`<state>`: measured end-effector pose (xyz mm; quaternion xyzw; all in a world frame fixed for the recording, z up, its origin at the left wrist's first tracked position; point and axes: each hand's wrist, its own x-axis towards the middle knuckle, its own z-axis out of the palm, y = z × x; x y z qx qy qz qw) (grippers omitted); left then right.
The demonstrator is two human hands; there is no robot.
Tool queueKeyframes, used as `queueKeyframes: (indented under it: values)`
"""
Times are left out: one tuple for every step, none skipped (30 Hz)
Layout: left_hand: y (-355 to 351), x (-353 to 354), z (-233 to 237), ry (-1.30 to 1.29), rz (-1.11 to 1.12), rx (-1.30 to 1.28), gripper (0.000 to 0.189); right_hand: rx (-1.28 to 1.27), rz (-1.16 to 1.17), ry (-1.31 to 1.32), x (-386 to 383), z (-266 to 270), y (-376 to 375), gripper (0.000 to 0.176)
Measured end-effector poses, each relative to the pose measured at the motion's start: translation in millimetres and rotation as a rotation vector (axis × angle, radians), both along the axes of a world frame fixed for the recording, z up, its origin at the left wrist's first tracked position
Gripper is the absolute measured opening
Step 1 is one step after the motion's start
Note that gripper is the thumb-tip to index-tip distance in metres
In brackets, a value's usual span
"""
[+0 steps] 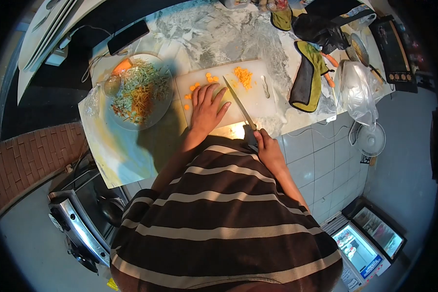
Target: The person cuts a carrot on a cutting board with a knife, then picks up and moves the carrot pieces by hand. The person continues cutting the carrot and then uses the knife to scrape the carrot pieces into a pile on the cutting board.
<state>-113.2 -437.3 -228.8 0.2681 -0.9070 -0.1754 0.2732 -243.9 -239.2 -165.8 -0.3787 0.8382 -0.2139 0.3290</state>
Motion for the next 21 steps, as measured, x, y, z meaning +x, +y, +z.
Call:
queueKeyframes:
  values:
    - [0.1,0.1,-1.7,0.008,0.014,0.011,0.04,0.001,0.0,0.0,0.5,1.5,-0.1,0.036]
    - [0.1,-0.1,-3.3,0.016,0.027,0.023,0.04,-0.005,0.0,-0.011,1.1,3.5,-0.3,0.036]
    - [-0.1,-0.1,-4.9,0.017,0.026,0.023,0.04,-0.011,0.001,-0.021,1.5,5.2,-0.6,0.036]
    - [-0.4,0.2,-6.3,0.02,0.028,0.025,0.04,-0.011,0.0,-0.021,1.8,6.4,-1.1,0.036]
    - [-0.6,0.5,-7.4,0.023,0.03,0.026,0.04,-0.001,-0.001,-0.025,2.2,7.4,-1.6,0.036]
    - [-0.6,0.5,-6.2,0.023,0.03,0.026,0.04,0.008,-0.002,-0.029,2.3,7.9,-1.9,0.036]
    - [-0.4,0.7,-4.7,0.019,0.031,0.026,0.04,0.008,-0.002,-0.029,2.5,7.8,-1.8,0.036]
    - [-0.3,0.8,-2.9,0.016,0.032,0.025,0.04,0.001,-0.002,-0.021,2.6,7.6,-1.7,0.036]
    - [0.0,0.7,-1.3,0.016,0.032,0.024,0.04,-0.006,-0.002,-0.013,2.6,7.3,-1.6,0.036]
    - [0.6,0.6,0.2,0.016,0.021,0.016,0.04,-0.007,-0.002,-0.013,2.4,5.8,-1.0,0.036]
    - [0.7,0.5,1.0,0.016,0.011,0.007,0.04,-0.004,-0.002,-0.007,2.0,3.4,-0.2,0.036]
    - [0.5,0.5,0.9,0.016,0.012,0.007,0.04,-0.001,-0.001,-0.002,1.8,1.7,0.2,0.037]
    - [0.6,0.7,0.4,0.005,0.006,-0.007,0.04,-0.001,0.001,-0.002,1.9,1.1,0.5,0.037]
    - [1.0,0.8,-0.4,-0.006,-0.002,-0.021,0.04,0.0,0.0,-0.005,1.9,0.7,1.0,0.037]
    - [1.2,0.8,-1.7,-0.007,-0.002,-0.02,0.04,0.002,-0.002,-0.007,2.0,0.6,1.6,0.037]
    - [1.1,0.7,-3.3,-0.014,0.005,-0.022,0.039,0.003,-0.003,-0.007,2.1,1.7,1.6,0.037]
    - [1.3,0.6,-4.4,-0.022,0.012,-0.023,0.039,-0.002,-0.008,-0.004,2.4,3.7,1.1,0.036]
    - [1.3,0.5,-4.8,-0.021,0.011,-0.023,0.039,-0.008,-0.014,-0.001,2.4,5.1,0.7,0.036]
    - [1.3,0.6,-5.0,-0.019,0.011,-0.021,0.039,-0.008,-0.015,-0.001,2.2,5.6,0.7,0.036]
    - [1.1,0.7,-5.3,-0.018,0.012,-0.019,0.039,-0.012,-0.021,-0.002,2.3,6.0,0.8,0.035]
    - [0.9,0.8,-5.7,-0.018,0.012,-0.019,0.039,-0.017,-0.027,-0.003,2.3,6.1,0.9,0.035]
